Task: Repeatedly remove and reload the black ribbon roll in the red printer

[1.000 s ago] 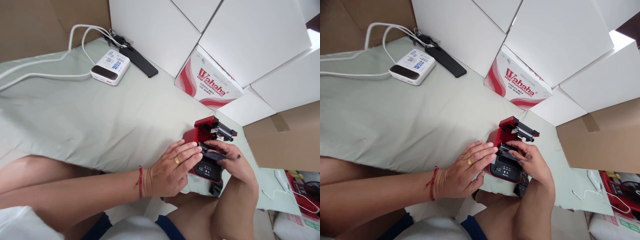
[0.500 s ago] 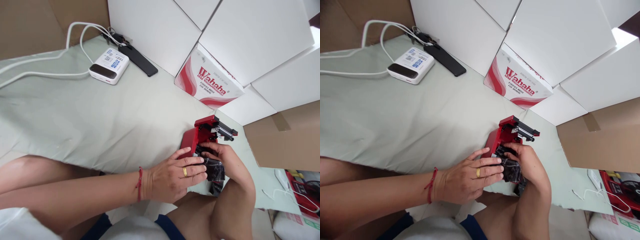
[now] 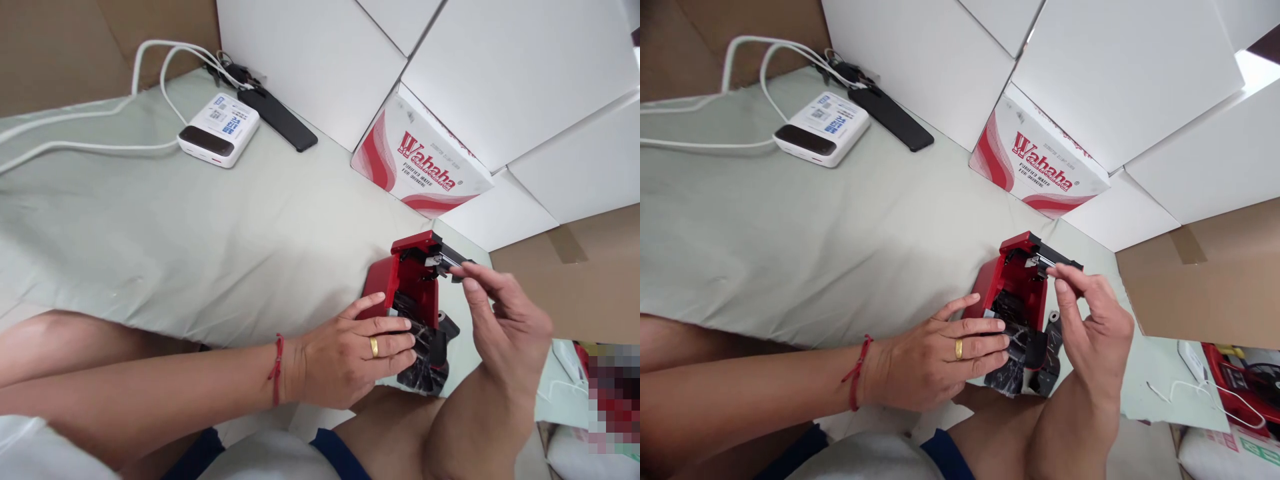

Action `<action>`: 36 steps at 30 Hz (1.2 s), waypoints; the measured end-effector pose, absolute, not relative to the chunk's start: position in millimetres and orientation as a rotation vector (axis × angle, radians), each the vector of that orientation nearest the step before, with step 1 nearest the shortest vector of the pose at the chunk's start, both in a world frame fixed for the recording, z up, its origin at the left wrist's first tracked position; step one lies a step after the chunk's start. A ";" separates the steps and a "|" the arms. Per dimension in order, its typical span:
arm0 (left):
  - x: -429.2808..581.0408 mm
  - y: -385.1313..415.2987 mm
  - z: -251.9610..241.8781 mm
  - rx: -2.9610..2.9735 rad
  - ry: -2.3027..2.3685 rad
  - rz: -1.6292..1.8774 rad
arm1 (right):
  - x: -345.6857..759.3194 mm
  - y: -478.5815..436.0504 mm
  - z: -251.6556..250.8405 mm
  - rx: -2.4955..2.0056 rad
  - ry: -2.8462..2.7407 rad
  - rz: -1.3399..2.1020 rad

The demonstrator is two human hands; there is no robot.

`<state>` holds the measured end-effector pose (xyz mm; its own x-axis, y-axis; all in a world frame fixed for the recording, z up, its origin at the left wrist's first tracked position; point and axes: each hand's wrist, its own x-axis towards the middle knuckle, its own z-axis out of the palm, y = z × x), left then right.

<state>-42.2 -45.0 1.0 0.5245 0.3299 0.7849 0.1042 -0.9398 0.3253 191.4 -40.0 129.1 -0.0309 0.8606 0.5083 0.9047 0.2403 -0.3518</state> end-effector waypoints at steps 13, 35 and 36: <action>-40.2 -47.5 2.1 2.523 0.382 1.438 | 198.0 -58.5 144.2 -1.764 -2.350 -0.129; -43.1 -17.4 17.4 2.318 0.593 1.285 | 188.1 -60.3 145.2 -1.895 -2.586 -0.029; -43.1 -17.0 17.5 2.317 0.593 1.277 | 189.2 -60.0 145.3 -1.906 -2.575 -0.010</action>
